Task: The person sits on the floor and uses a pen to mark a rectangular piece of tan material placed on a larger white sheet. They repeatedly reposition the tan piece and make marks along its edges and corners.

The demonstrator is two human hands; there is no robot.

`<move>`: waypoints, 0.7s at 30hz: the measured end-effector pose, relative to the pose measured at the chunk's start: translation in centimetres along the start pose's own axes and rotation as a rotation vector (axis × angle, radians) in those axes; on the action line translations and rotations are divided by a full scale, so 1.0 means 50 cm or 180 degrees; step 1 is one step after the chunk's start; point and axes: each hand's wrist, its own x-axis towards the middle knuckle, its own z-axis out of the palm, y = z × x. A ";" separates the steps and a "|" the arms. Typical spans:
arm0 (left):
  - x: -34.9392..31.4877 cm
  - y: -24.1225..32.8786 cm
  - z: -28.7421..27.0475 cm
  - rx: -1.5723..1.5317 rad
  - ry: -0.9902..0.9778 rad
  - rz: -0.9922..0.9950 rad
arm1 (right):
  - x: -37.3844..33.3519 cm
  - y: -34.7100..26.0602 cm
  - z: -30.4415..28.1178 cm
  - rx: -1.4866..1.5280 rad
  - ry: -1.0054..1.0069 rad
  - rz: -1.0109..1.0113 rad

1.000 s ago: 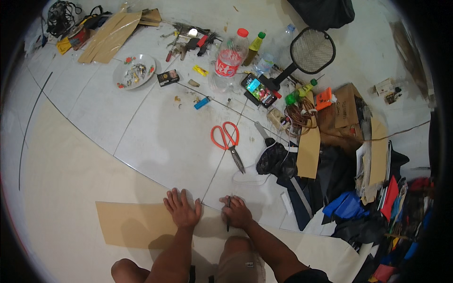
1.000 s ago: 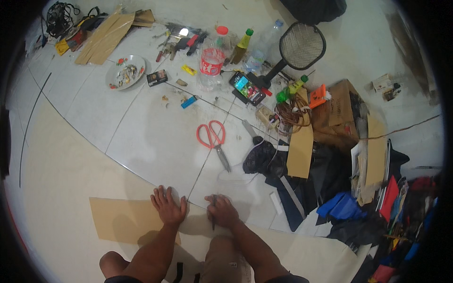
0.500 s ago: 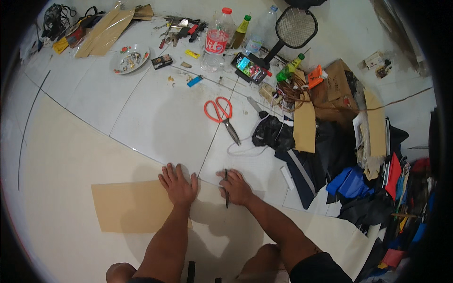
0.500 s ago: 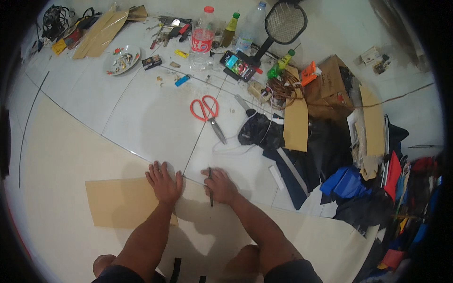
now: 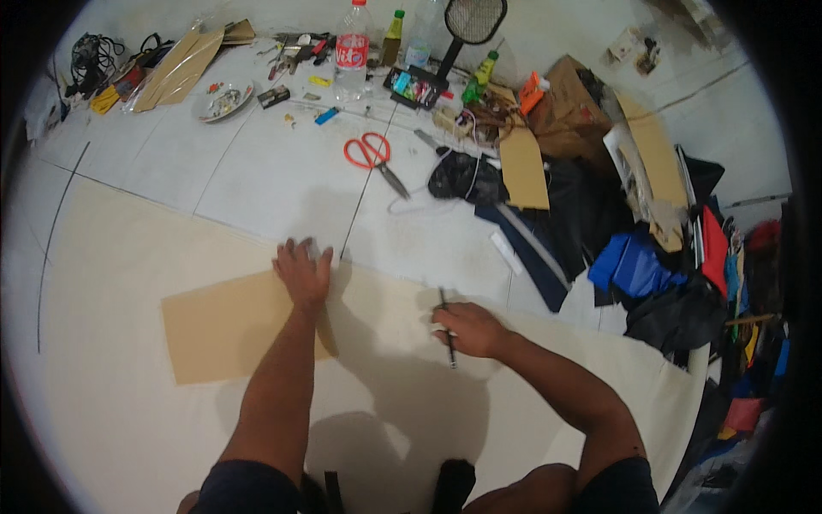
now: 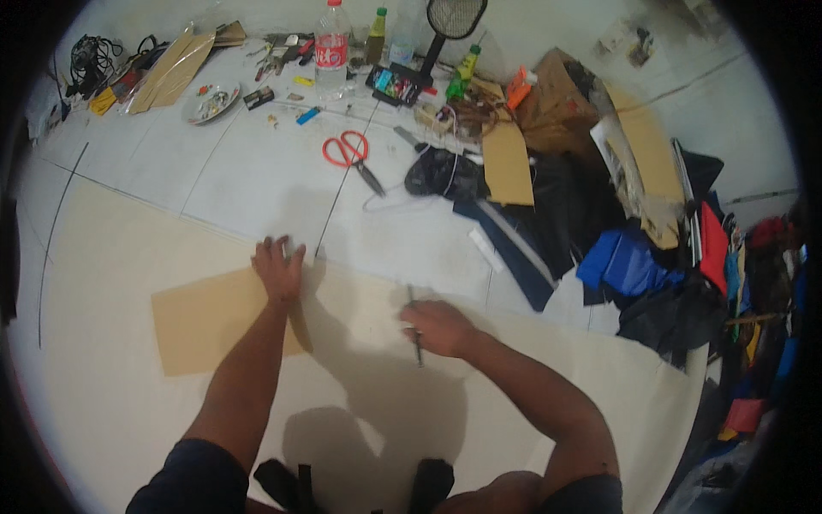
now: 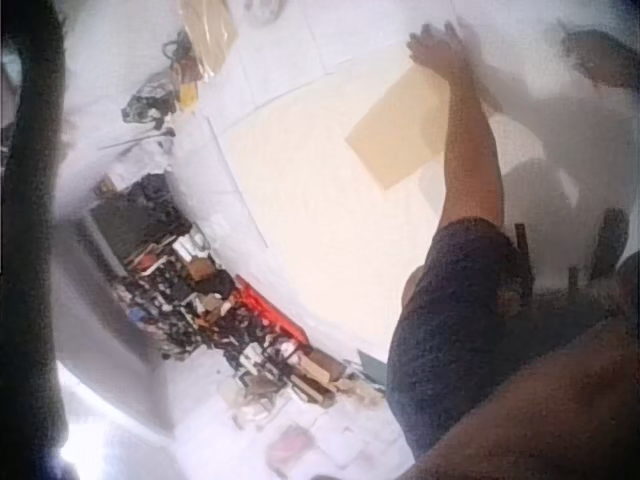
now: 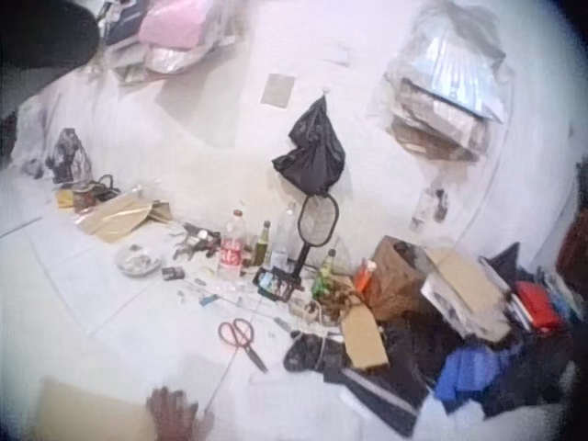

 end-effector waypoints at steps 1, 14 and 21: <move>0.022 -0.031 -0.022 -0.0364 -0.0254 -0.0071 | -0.054 -0.005 0.009 0.0052 -0.0047 0.0130; -0.287 -0.030 -0.236 0.1305 -0.1268 -0.0397 | -0.429 -0.077 0.202 0.1733 0.1835 0.2182; -0.489 0.072 -0.189 0.1196 -0.2037 0.0638 | -0.396 -0.165 0.316 0.0825 0.1449 0.0815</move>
